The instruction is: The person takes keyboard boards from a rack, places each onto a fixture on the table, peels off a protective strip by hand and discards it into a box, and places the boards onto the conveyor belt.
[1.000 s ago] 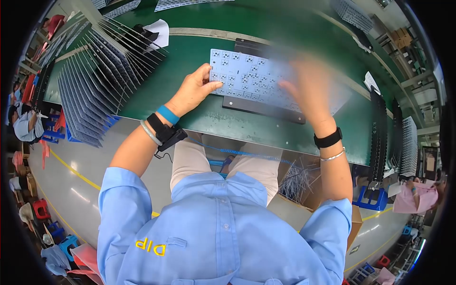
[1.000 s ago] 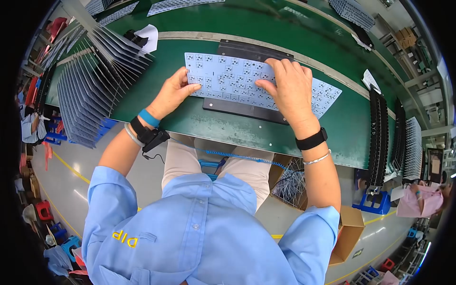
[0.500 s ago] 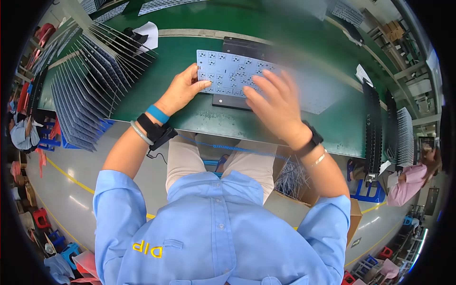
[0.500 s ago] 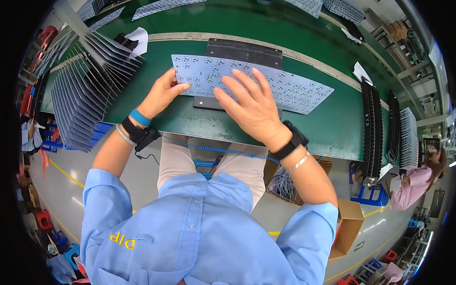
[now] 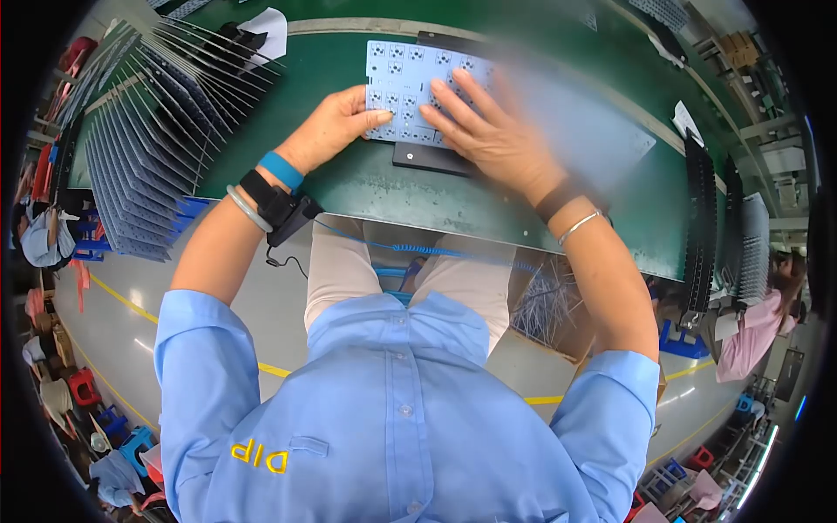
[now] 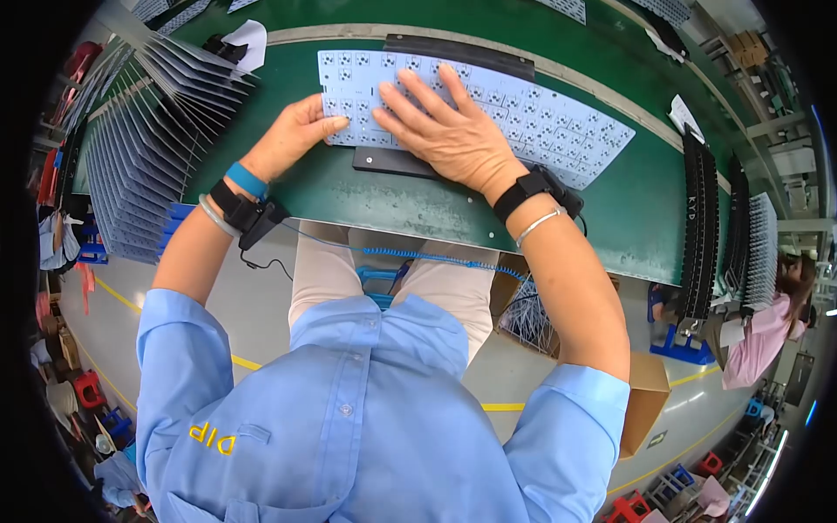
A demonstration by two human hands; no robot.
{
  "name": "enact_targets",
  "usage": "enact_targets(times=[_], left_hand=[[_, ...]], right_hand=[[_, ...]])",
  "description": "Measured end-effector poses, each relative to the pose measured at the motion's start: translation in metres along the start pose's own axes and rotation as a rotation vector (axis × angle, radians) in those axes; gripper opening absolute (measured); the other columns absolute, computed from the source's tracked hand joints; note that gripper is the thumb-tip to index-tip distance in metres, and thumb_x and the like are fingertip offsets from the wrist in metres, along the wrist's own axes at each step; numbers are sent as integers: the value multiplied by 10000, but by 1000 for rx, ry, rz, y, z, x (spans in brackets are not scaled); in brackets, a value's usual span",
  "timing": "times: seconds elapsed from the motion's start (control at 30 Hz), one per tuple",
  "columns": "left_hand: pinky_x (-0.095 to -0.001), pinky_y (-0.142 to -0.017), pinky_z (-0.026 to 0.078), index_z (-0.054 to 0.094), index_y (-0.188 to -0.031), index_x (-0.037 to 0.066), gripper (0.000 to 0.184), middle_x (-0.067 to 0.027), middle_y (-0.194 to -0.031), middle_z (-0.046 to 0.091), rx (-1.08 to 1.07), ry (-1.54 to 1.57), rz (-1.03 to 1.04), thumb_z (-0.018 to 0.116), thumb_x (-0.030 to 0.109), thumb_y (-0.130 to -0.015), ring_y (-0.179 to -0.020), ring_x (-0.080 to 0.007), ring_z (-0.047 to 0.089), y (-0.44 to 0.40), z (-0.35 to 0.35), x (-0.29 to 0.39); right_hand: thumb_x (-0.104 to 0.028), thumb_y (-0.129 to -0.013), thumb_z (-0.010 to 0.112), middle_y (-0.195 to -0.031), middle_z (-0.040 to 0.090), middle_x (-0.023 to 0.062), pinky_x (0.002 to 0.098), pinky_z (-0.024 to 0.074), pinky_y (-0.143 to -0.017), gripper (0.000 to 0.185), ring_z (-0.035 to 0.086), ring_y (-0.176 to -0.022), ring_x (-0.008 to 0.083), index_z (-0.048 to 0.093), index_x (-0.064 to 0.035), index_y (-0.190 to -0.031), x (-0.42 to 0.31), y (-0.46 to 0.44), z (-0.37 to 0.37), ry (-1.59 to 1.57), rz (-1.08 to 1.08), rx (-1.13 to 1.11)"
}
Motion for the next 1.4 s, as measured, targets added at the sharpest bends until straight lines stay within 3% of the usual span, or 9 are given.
enact_targets(times=[0.27,0.57,0.73,0.83,0.93,1.0,1.07,1.13,1.4], left_hand=[[-207,-712,412,570,-1117,42,305,15,-976,611,-57,49,-54,603,230,-878,-829,-53,508,-5,1,0],[-219,-665,419,563,-1085,7,297,-11,-917,599,-56,70,-64,603,205,-867,-775,-76,509,-10,-3,-10],[-223,-671,417,556,-1111,14,310,-3,-918,595,-37,25,-18,592,202,-868,-793,-75,503,-6,0,4],[-219,-672,419,540,-1132,6,332,-13,-939,597,0,9,-5,596,196,-865,-808,-79,507,-2,-1,7],[-223,-716,416,482,-1223,14,402,-36,-1059,570,71,-43,3,582,189,-875,-851,-80,511,3,-4,16],[-236,-766,433,472,-1230,10,397,-74,-1138,548,369,-211,256,573,171,-881,-859,-96,522,15,-28,36],[-246,-809,440,470,-1235,14,383,-89,-1185,531,560,-284,254,560,141,-885,-876,-116,538,41,-42,59],[-248,-808,442,479,-1229,21,363,-76,-1174,537,569,-194,293,549,120,-886,-898,-123,546,59,-31,81],[-341,-919,418,360,-1328,27,575,-124,-1256,473,-151,263,147,627,178,-841,-1105,-199,490,82,138,107]], right_hand=[[-355,-806,566,-1364,386,-20,497,171,-1098,488,315,-1293,210,451,-251,-1269,3,-3,6,-12,26,10],[-291,-833,560,-1375,398,38,492,221,-1069,447,334,-1288,251,478,-212,-1265,10,-7,19,-183,86,-95],[-238,-827,584,-1339,431,58,471,261,-1048,437,382,-1248,261,491,-172,-1250,17,7,-23,-198,178,-64],[-176,-803,616,-1218,500,143,431,365,-960,423,472,-1121,302,510,-84,-1201,82,55,-63,-470,689,192],[-268,-937,469,-1129,531,126,356,476,-795,370,555,-997,249,458,-52,-1237,142,127,-99,-1140,1218,711],[-318,-960,414,-1068,533,108,341,494,-725,383,576,-933,224,444,-68,-1248,159,149,-122,-1386,1189,982],[-307,-953,427,-1007,549,82,345,487,-692,338,581,-882,215,475,-72,-1191,163,159,-126,-1555,1169,1129],[-294,-955,423,-967,572,54,332,478,-661,292,582,-829,198,496,-75,-1133,154,143,-113,-2019,952,1232],[-267,-944,442,-897,569,41,316,480,-613,254,573,-783,174,505,-72,-1094,94,54,-72,-2237,999,1129]])
Point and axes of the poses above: each hand's wrist, its own y-axis away from the middle knuckle, its own z-axis out of the palm, x = y × z, the point moved 9 cm from there along -y, towards the middle knuckle
